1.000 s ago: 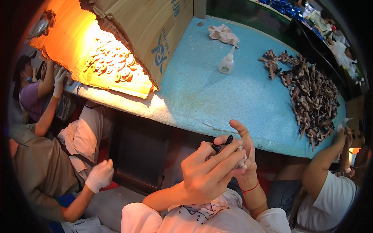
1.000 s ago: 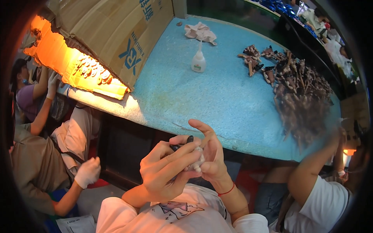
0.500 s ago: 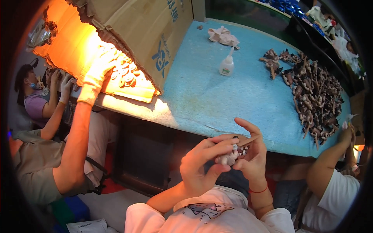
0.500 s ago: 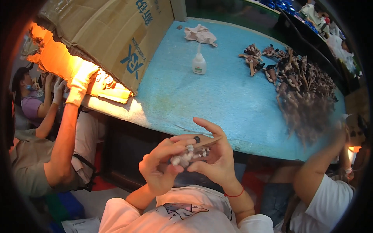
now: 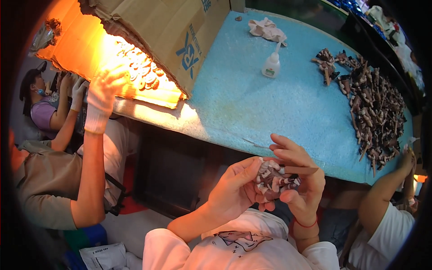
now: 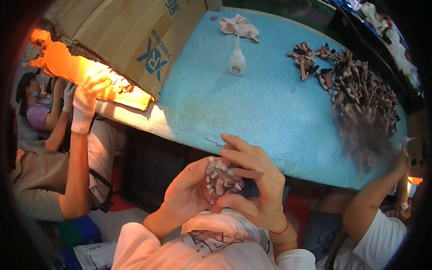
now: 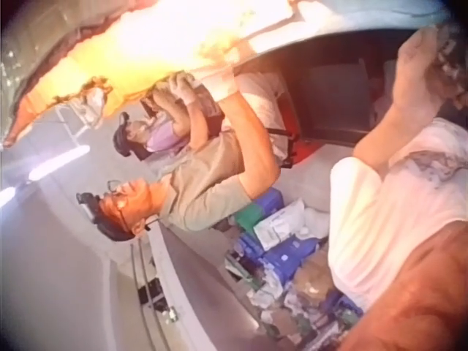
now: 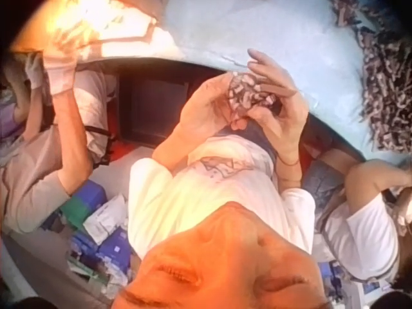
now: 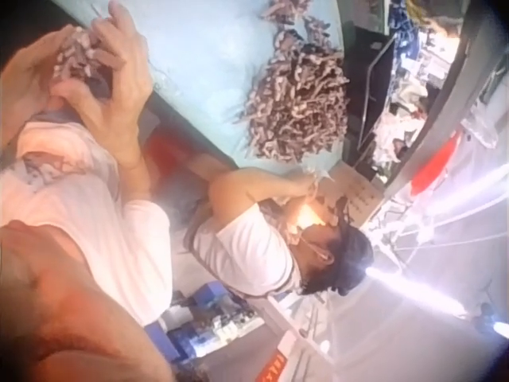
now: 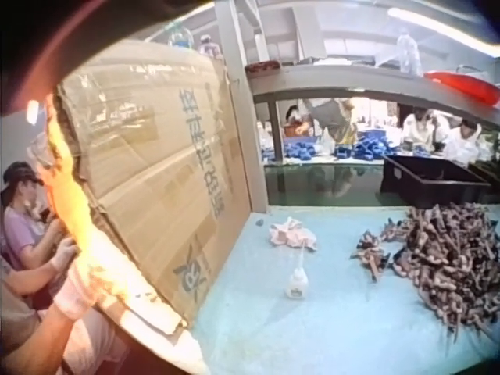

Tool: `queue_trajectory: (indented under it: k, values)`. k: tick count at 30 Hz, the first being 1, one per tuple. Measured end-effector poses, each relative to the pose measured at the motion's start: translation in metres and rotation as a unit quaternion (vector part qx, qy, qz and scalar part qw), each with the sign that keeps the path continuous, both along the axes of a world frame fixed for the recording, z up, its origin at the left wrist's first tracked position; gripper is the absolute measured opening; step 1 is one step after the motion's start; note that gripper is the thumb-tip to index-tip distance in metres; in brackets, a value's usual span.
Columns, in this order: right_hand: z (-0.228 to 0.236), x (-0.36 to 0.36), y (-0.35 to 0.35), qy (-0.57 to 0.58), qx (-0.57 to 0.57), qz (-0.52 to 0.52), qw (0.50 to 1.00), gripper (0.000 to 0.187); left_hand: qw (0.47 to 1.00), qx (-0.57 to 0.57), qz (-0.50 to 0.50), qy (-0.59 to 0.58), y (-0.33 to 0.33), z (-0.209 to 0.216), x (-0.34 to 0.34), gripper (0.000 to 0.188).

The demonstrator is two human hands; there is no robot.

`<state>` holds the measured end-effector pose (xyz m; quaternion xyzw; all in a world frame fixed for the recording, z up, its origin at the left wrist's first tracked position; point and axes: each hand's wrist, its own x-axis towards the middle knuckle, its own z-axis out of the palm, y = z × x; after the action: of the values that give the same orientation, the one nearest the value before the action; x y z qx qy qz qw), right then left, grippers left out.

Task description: The person assembles small plastic toy figurines by gluing individual plastic toy parts together with a glue bottle.

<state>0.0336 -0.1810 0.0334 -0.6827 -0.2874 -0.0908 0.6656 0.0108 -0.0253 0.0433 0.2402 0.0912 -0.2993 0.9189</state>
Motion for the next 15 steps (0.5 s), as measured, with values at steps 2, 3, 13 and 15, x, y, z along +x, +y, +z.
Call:
queue_trajectory:
  k: [2,3,13,15]
  values:
    - [-0.002,0.001,0.001,0.002,0.014,-0.008,1.0,0.046,0.999,-0.021,-0.011,0.022,-0.001,0.004,0.002,0.039]
    - [-0.004,0.001,0.002,0.005,0.026,-0.009,1.0,0.045,0.999,-0.019,-0.01,0.045,-0.002,0.006,0.002,0.038]
    - [-0.005,-0.004,0.007,0.113,0.127,0.034,0.985,0.025,0.995,-0.078,-0.031,0.062,-0.001,-0.002,-0.002,0.041]
    - [-0.002,-0.006,0.009,0.133,0.125,0.028,0.983,0.025,0.993,-0.104,-0.046,0.038,0.001,-0.006,-0.001,0.042]
